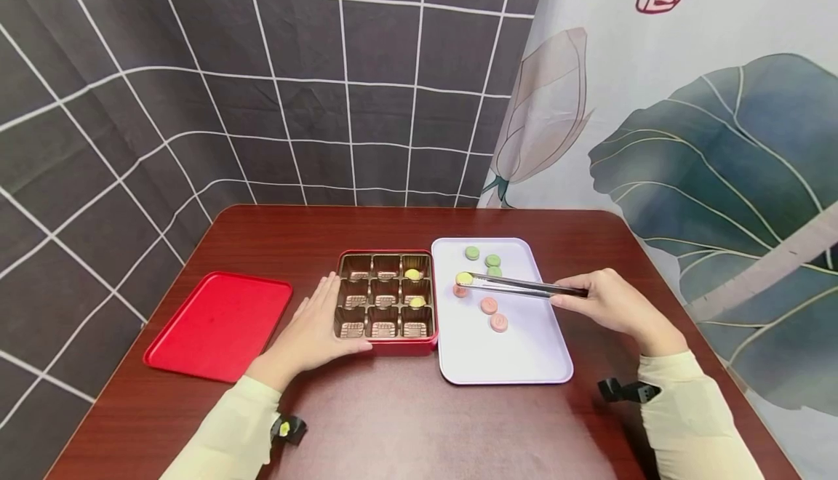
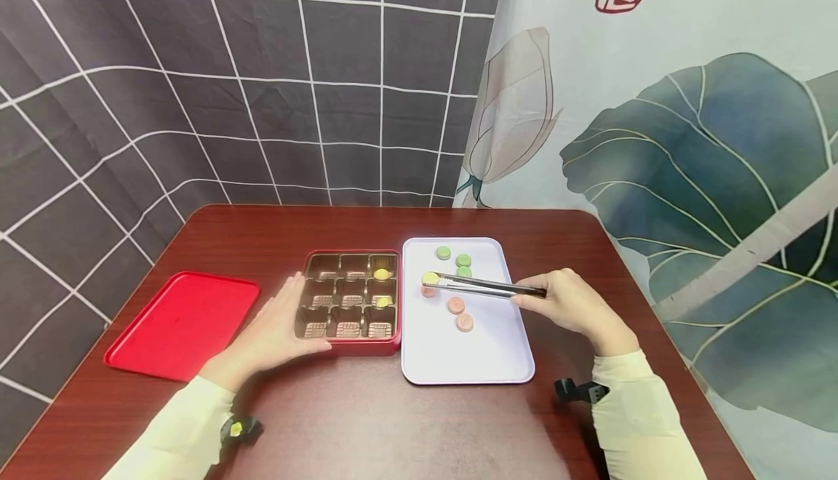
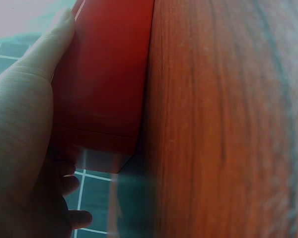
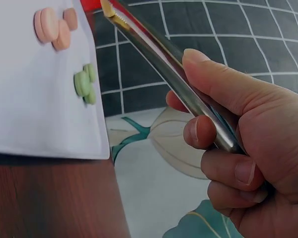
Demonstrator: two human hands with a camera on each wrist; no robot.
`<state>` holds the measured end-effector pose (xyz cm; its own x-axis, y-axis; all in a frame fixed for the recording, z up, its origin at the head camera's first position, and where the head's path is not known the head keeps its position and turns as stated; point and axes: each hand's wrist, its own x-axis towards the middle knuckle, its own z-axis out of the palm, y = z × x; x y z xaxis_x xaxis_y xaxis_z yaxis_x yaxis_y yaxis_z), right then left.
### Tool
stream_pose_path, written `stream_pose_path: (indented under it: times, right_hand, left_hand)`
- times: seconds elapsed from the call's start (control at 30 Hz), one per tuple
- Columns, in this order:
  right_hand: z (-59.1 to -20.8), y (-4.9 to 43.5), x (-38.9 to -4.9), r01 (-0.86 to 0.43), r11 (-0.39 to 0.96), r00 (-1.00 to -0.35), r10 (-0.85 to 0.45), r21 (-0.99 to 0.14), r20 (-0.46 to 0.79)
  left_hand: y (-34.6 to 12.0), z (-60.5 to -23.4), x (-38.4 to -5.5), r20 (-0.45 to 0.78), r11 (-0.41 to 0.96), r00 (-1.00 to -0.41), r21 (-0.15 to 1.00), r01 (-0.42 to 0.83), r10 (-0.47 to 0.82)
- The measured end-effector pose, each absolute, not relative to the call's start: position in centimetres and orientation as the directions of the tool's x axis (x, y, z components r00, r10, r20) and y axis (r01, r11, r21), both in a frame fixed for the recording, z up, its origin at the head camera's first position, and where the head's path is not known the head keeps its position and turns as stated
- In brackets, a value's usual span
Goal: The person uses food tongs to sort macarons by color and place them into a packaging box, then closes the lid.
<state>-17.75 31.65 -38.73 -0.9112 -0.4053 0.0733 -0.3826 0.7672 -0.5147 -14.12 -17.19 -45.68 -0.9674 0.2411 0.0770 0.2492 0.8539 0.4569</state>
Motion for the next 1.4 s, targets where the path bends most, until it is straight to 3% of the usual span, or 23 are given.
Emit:
stream_pose_path:
  times: [0.67,1.0,1.4]
  right_hand:
    - [-37.7,28.4,-16.6,-0.506,0.678,-0.834,-0.543,-0.533,0.102]
    - [-37.7,26.2,-16.8,-0.606,0.617,-0.753,-0.648,-0.502,0.112]
    - [-37.1,24.8,-16.9,-0.599,0.63,-0.743,-0.668,-0.494,0.049]
  left_hand:
    - [-17.2,-45.5,-14.0,0.072,0.853,-0.967,0.459,0.25,0.244]
    - [-17.1,-45.6,-13.9,0.08,0.849,-0.967,0.466,0.25,0.241]
    - [-17.1,-45.7,-14.0,0.09,0.858,-0.969,0.451,0.246,0.231]
